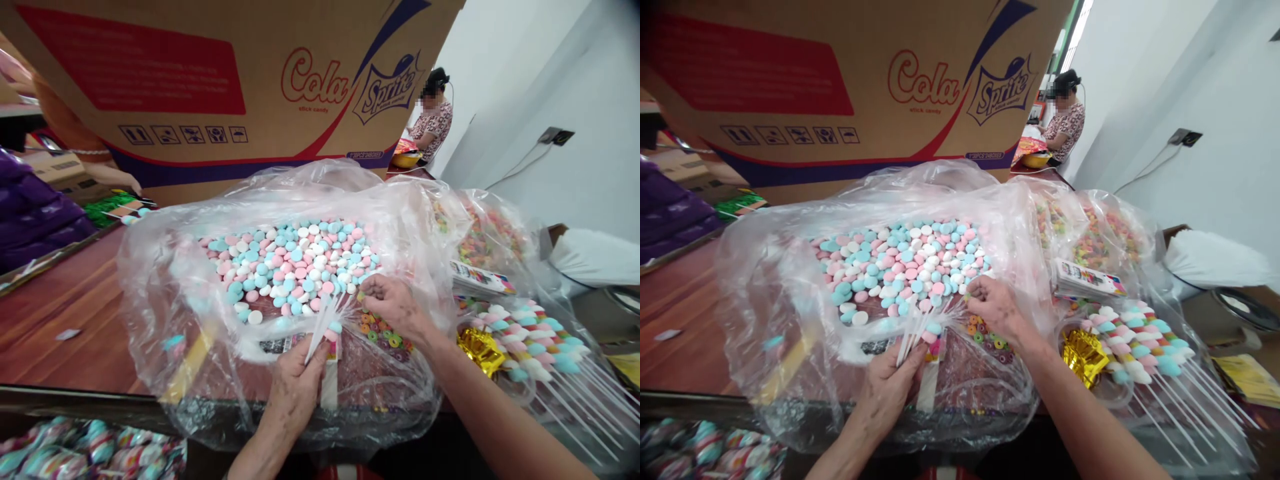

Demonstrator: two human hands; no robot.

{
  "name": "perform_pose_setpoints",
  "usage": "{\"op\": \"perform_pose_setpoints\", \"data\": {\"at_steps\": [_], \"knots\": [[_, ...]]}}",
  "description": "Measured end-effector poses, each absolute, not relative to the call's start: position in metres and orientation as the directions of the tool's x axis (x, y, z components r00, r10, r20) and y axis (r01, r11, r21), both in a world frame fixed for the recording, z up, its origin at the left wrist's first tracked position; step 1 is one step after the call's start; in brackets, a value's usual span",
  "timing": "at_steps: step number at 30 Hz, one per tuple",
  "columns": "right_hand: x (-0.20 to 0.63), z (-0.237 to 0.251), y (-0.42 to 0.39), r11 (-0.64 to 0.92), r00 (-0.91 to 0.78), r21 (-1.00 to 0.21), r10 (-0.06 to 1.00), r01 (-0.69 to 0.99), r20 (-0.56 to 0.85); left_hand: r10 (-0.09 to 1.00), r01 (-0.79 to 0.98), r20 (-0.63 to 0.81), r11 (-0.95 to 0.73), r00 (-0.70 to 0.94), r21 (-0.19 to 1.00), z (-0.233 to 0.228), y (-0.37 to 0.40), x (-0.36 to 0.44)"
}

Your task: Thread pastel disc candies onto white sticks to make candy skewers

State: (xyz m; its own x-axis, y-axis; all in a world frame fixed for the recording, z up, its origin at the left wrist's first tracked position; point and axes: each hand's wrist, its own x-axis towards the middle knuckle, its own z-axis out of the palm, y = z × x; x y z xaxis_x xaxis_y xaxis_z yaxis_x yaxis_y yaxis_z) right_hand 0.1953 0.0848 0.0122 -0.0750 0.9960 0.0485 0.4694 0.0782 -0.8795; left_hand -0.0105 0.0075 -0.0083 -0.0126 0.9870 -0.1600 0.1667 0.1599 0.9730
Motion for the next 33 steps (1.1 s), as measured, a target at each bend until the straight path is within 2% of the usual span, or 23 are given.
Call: {"op": "perform_pose_setpoints", "data": {"at_steps": [2, 4, 6, 9, 16, 30, 33], "knots": [[0.197, 0.014, 0.086, -0.028, -0.062, -0.981, 0.997, 0.192, -0.041, 0.988, 0.208, -0.153, 0.146, 0.021, 0.967, -0.006, 0.008, -0.012], [0.196, 0.016, 0.085, -0.089, -0.085, -0.996, 0.992, 0.008, -0.089, 0.989, 0.257, -0.136, 0.117, 0.059, 0.959, -0.005, 0.009, -0.013], [0.193, 0.018, 0.083, -0.114, -0.100, -0.988, 0.989, -0.101, -0.104, 0.989, 0.293, -0.115, 0.083, 0.093, 0.952, -0.004, 0.010, -0.014], [0.188, 0.021, 0.080, -0.124, -0.118, -0.977, 0.987, -0.173, -0.104, 0.987, 0.322, -0.114, 0.072, 0.112, 0.944, -0.003, 0.010, -0.015], [0.189, 0.019, 0.079, -0.068, -0.126, -0.986, 0.991, -0.153, -0.049, 0.988, 0.336, -0.112, 0.070, 0.109, 0.939, -0.001, 0.010, -0.013], [0.190, 0.022, 0.073, 0.112, -0.160, -0.984, 0.983, 0.140, 0.089, 0.984, 0.277, -0.147, 0.116, 0.096, 0.954, -0.004, 0.008, -0.013], [0.189, 0.022, 0.071, 0.077, -0.181, -0.991, 0.982, 0.111, 0.056, 0.985, 0.231, -0.155, 0.132, 0.082, 0.964, -0.005, 0.007, -0.014]]}}
